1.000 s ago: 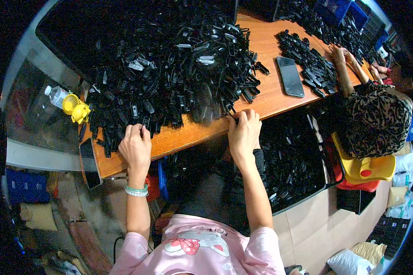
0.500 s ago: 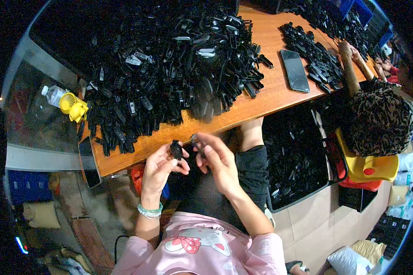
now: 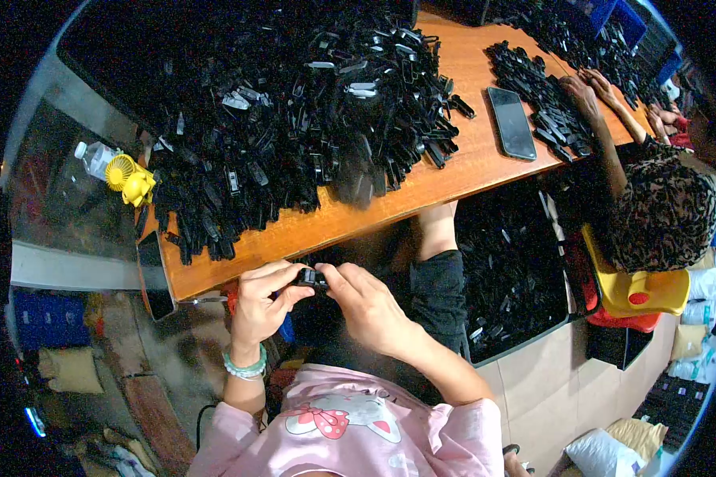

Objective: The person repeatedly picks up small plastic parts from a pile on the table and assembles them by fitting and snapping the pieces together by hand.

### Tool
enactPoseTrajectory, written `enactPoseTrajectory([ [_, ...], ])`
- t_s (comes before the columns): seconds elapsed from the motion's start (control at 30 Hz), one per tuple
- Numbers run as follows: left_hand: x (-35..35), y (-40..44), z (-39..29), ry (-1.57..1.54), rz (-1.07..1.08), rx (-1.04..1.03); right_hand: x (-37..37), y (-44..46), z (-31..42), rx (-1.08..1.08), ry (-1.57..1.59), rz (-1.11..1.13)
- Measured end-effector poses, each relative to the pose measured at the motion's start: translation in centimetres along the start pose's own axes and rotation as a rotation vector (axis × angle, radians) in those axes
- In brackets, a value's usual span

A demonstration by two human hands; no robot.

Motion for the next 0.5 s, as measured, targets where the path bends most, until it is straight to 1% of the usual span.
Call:
enactPoseTrajectory([
  [0.07, 0.1, 0.1, -0.3, 0.07, 0.009, -0.029, -0.1, 0.1, -0.4, 0.085, -0.18, 0.009],
  [0.13, -0.3, 0.0, -0.1, 0.114, 0.028, -0.052, -0.4, 0.2, -0.7, 0.106, -0.2, -0.007],
  [0.2, -1.5, -0.1, -0.1, -0.194, -0.026, 0.185, -0.9, 0.0, -0.8, 0.057, -0.14, -0.112],
  [0.23, -2.0, 0.2, 0.0, -0.201, -0.143, 0.095, -0.9, 0.0, -0.5, 0.059, -0.137, -0.113],
  [0.27, -2.2, 0.1, 0.3, -0.198, -0.142, 0.094, -0.6, 0.1, -0.1, 0.011, -0.101, -0.129],
  [0.3, -2.2, -0.1, 0.7, -0.241, -0.18, 0.152, -0.4, 0.2, 0.1, -0.036, -0.065, -0.146],
  [0.33, -2.2, -0.3, 0.9, -0.285, -0.216, 0.211, -0.2, 0.2, -0.4, -0.187, 0.107, -0.169],
  [0.37, -2.0, -0.4, 1.0, -0.353, -0.218, 0.212, -0.3, 0.1, -1.0, -0.271, 0.271, -0.145],
  [0.4, -2.1, -0.5, 1.0, -0.352, -0.216, 0.213, -0.6, 0.1, -1.7, -0.355, 0.436, -0.119],
  [0.47, -2.7, -1.1, 1.4, -0.671, -0.232, 0.317, -1.3, 0.0, -2.8, -0.277, 0.511, -0.078],
  [0.5, -2.6, -1.1, 1.2, -0.712, -0.23, 0.318, -0.9, 0.0, -2.5, -0.205, 0.376, -0.127],
])
Point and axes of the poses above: each hand's wrist, its own y-axis towards the middle knuckle, its own x-axis out of the back of the hand, z = x × y, the point moved 2 cm from there along y, towards the middle knuckle, and after that the axes turned 9 degrees about -x, right-handed, at the moved point
